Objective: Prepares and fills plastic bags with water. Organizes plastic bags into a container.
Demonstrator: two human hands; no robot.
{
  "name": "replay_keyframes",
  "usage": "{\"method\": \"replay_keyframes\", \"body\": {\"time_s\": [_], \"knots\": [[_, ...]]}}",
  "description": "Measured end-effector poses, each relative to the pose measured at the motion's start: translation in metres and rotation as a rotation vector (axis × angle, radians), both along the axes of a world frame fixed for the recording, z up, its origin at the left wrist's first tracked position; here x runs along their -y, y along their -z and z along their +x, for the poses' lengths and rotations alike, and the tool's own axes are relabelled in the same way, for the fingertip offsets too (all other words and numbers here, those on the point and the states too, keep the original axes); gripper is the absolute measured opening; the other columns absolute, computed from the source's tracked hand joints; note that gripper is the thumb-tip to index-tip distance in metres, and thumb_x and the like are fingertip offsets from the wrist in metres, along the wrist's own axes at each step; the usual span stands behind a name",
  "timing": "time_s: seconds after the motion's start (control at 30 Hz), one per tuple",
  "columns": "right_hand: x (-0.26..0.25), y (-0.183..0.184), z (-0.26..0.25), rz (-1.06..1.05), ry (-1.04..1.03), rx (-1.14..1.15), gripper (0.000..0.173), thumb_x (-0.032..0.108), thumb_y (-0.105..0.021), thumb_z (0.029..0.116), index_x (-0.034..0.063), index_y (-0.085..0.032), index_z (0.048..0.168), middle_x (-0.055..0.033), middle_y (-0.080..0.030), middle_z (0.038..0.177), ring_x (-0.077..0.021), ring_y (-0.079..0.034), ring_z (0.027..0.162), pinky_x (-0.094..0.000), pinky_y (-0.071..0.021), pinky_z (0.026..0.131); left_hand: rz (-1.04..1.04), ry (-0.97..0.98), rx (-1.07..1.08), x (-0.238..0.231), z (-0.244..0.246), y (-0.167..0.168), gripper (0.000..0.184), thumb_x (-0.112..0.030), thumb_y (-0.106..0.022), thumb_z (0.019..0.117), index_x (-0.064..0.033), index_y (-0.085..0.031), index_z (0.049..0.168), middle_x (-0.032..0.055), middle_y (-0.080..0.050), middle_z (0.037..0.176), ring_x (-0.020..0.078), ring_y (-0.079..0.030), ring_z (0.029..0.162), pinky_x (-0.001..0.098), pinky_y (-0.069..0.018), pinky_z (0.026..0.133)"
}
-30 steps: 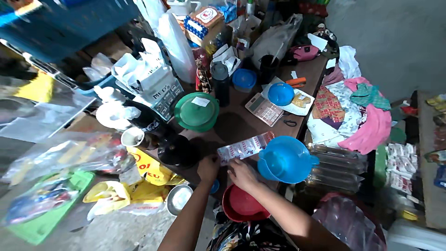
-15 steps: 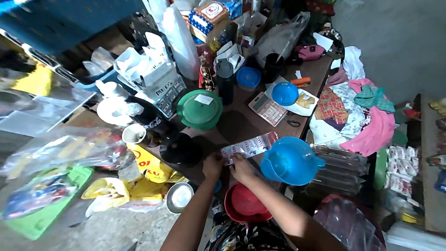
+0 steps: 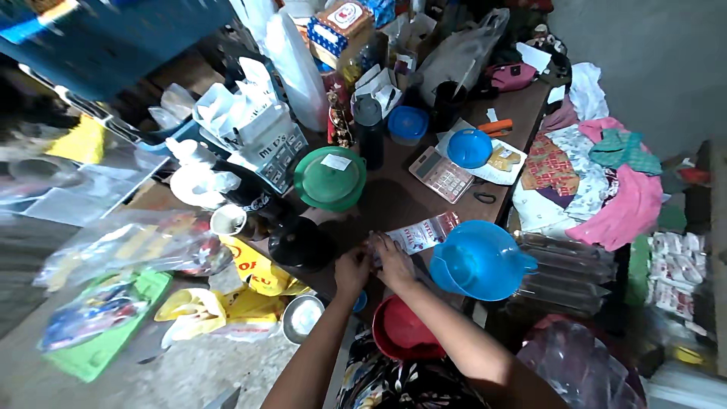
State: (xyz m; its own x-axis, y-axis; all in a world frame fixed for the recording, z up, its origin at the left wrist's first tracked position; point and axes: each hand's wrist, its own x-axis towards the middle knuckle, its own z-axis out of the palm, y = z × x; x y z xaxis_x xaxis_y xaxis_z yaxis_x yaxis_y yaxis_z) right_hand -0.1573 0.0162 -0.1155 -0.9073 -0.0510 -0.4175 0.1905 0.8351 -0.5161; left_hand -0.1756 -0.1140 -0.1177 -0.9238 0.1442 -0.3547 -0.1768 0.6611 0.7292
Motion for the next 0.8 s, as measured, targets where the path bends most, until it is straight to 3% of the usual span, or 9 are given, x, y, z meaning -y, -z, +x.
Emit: {"method": "replay_keyframes", "body": {"time_s": [0.17, 0.4, 0.57, 0.8], "knots": [[0.001, -0.001, -0.005, 0.054, -0.064, 0.016, 0.091, 0.017, -0.077, 0.0881, 0.032, -0.027, 0.163, -0.0076, -0.027, 0.168, -0.0385, -0.054, 0.133, -0.0564, -0.0541, 0.092, 0.004, 0.012, 0.021, 0.003, 0.002, -0.009, 0.024, -0.023, -0.067, 0.0986, -0.0019, -0.073, 0.11, 0.0119, -0.074, 0.101, 0.0219, -0.071, 0.092, 0.0446, -0.0561, 0.089], [-0.001, -0.003, -0.009, 0.086, -0.053, 0.075, 0.067, 0.016, -0.07, 0.0934, 0.0215, -0.045, 0.155, -0.0079, -0.04, 0.161, -0.0366, -0.054, 0.133, -0.0559, -0.0521, 0.097, 0.375, -0.19, 0.082, 0.021, 0.007, -0.017, 0.013, -0.005, -0.072, 0.0916, 0.0014, -0.07, 0.102, 0.0052, -0.069, 0.087, 0.009, -0.065, 0.078, 0.0273, -0.0555, 0.075], [0.001, -0.006, -0.011, 0.071, -0.069, 0.042, 0.057, 0.024, -0.067, 0.0979, 0.0214, -0.049, 0.152, -0.0088, -0.043, 0.159, -0.0354, -0.056, 0.132, -0.0538, -0.0523, 0.097, 0.466, -0.189, -0.014, 0.041, 0.024, -0.049, 0.008, -0.004, -0.068, 0.0913, -0.0002, -0.069, 0.099, 0.0002, -0.068, 0.081, 0.0059, -0.064, 0.072, 0.0239, -0.0554, 0.069], [0.012, -0.005, -0.013, 0.074, -0.089, -0.049, 0.053, 0.024, -0.066, 0.0982, 0.0194, -0.052, 0.149, -0.0113, -0.048, 0.155, -0.0369, -0.057, 0.13, -0.0572, -0.0519, 0.096, 0.56, -0.244, -0.218, 0.072, 0.042, -0.097, 0.007, -0.004, -0.068, 0.0869, -0.0072, -0.07, 0.092, -0.0079, -0.069, 0.078, 0.0002, -0.062, 0.068, 0.0179, -0.0523, 0.062]]}}
